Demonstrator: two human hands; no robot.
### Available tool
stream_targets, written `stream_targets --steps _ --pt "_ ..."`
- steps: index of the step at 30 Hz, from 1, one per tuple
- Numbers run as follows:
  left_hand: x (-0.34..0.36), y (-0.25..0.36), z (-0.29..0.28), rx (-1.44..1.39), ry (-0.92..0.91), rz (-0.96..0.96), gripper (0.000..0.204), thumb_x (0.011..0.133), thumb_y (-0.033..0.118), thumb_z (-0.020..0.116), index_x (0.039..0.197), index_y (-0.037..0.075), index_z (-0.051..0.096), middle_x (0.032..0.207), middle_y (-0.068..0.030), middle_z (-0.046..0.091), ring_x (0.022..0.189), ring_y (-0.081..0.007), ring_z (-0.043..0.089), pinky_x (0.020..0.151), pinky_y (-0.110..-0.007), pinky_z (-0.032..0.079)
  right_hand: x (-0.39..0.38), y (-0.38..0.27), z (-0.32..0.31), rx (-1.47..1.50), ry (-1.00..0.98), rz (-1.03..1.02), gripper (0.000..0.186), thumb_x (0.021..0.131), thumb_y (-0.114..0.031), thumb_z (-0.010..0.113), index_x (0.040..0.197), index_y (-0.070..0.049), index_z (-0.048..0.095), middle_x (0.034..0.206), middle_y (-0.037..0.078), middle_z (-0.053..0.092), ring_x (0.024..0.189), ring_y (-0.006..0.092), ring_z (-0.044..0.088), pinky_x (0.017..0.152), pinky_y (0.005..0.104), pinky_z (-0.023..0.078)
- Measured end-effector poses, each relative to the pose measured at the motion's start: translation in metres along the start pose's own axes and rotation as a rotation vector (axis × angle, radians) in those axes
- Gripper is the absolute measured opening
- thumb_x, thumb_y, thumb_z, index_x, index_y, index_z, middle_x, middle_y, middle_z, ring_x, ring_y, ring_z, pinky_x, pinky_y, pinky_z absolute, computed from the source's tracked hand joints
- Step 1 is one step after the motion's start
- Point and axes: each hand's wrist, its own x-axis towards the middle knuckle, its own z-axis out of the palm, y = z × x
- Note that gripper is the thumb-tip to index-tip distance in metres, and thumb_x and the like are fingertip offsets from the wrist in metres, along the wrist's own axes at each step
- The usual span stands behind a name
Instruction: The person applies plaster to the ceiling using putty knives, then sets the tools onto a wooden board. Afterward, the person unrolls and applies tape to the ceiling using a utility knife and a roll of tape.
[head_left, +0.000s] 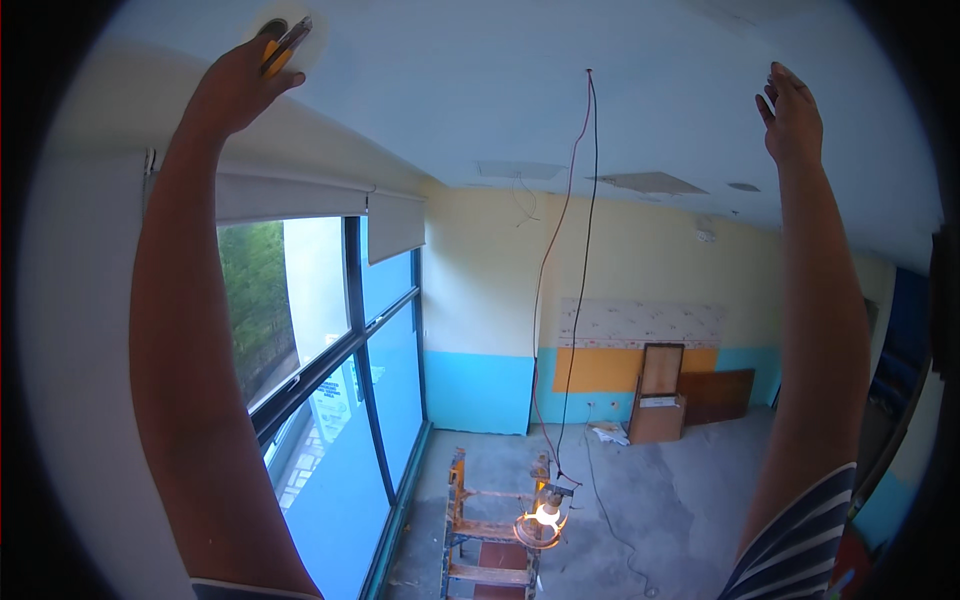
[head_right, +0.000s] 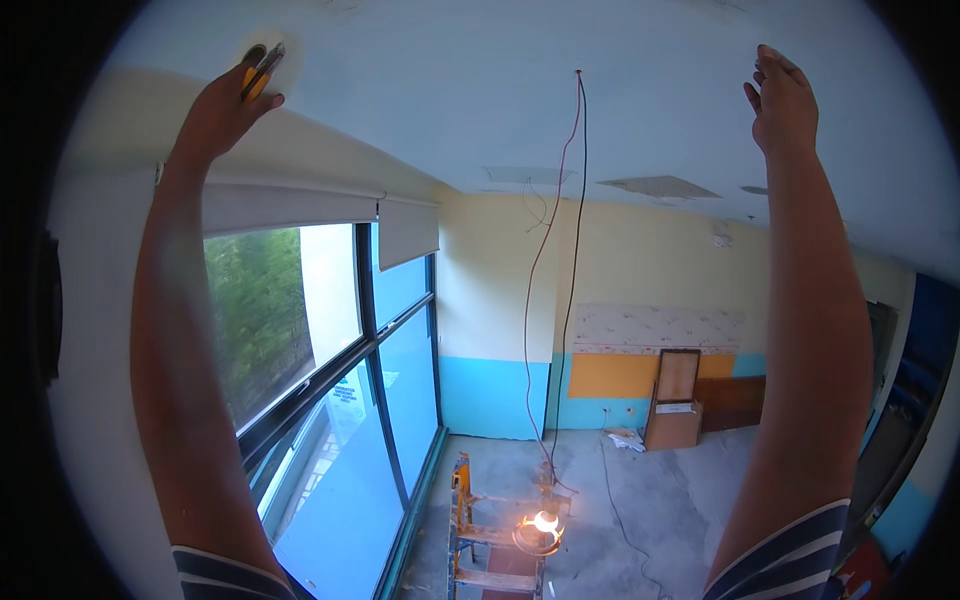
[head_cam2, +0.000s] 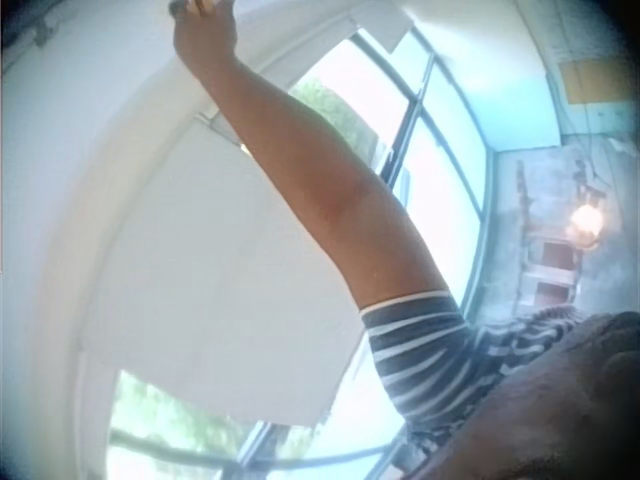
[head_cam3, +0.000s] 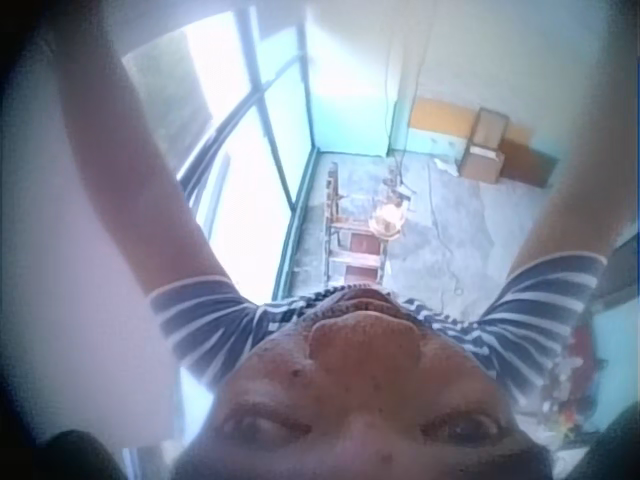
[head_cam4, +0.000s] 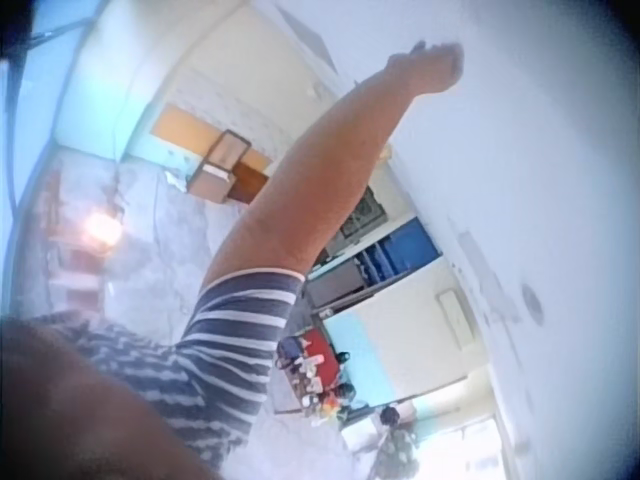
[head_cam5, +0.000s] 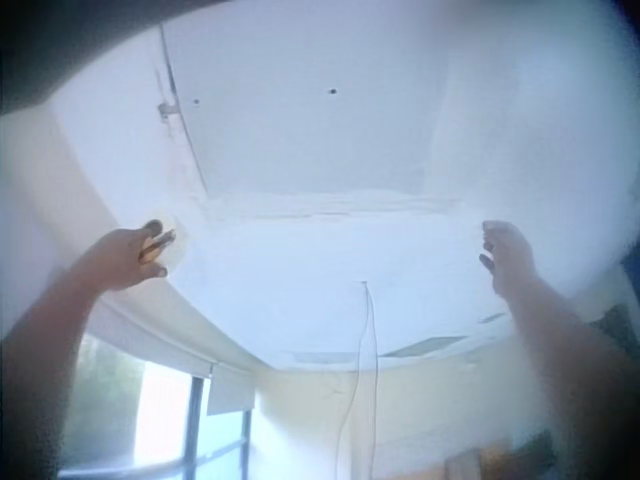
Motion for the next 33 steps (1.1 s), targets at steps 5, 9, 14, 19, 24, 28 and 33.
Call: stream_targets --steps 5,9,14,19,24,28,33 --pt "0.003 0.010 -0.006 -0.022 0.036 0.008 0.068 0.083 0.051 0.066 0.125 0.000 0.054 0.101 -0.0224 0.065 0.092 -0.0344 0.065 0.087 -0.043 0.050 0.011 0.003 -0.001 0.017 0.027 -0.019 0.037 0.090 -0.022 0.067 0.119 -0.002 0.057 0.116 0.010 0.058 0.110 0.0208 0.053 0.096 0.0344 0.048" --pt "0.000 0.012 -0.011 -0.002 -0.021 -0.026 0.069 0.083 0.054 0.065 0.125 0.000 0.055 0.102 -0.0221 0.066 0.090 -0.0354 0.065 0.087 -0.045 0.049 0.014 0.002 -0.009 0.022 0.004 -0.015 0.038 0.091 -0.023 0.066 0.120 0.000 0.056 0.116 0.010 0.057 0.110 0.0211 0.053 0.096 0.0354 0.048" --pt "-0.063 0.067 -0.010 -0.121 -0.254 0.034 0.064 0.079 0.051 0.071 0.117 0.001 0.058 0.089 -0.0169 0.065 0.078 -0.0292 0.064 0.078 -0.040 0.051 0.023 0.028 -0.096 0.023 -0.118 0.115 0.037 0.091 -0.023 0.064 0.118 0.001 0.055 0.111 0.009 0.057 0.106 0.0190 0.053 0.095 0.0341 0.049" --pt "-0.211 0.146 0.022 -0.696 -1.013 0.171 0.059 0.070 0.047 0.079 0.107 0.005 0.063 0.084 -0.0119 0.065 0.074 -0.0253 0.064 0.071 -0.038 0.051 -0.029 0.055 -0.300 -0.181 -0.234 0.437 0.020 0.093 -0.023 0.063 0.104 -0.006 0.060 0.092 0.003 0.059 0.085 0.0119 0.057 0.076 0.0289 0.051" --pt "-0.395 0.260 0.057 -1.215 -1.691 0.302 0.057 0.072 0.039 0.080 0.110 0.002 0.061 0.095 -0.0185 0.066 0.086 -0.0308 0.065 0.078 -0.041 0.050 -0.213 0.066 -0.486 -0.417 -0.055 0.904 0.011 0.091 -0.018 0.064 0.096 -0.009 0.062 0.081 0.001 0.060 0.066 0.0105 0.058 0.061 0.0257 0.050" --pt "-0.538 0.337 0.071 -1.313 -2.135 0.159 0.045 0.080 0.039 0.074 0.095 -0.001 0.061 0.069 -0.0086 0.062 0.058 -0.0191 0.062 0.056 -0.032 0.049 -0.411 0.046 -0.589 0.018 0.862 0.944 0.029 0.091 -0.026 0.065 0.107 -0.003 0.055 0.082 0.015 0.063 0.073 0.0251 0.064 0.075 0.0343 0.057" --pt "-0.611 0.424 0.048 -1.355 -2.396 0.069 0.044 0.082 0.040 0.073 0.094 0.000 0.060 0.064 -0.0069 0.059 0.052 -0.0136 0.058 0.049 -0.029 0.045 -0.652 -0.017 -0.561 -0.376 0.899 1.679 0.103 0.080 -0.068 0.060 0.149 -0.007 0.015 0.126 0.024 0.048 0.108 0.0344 0.053 0.087 0.0535 0.047"
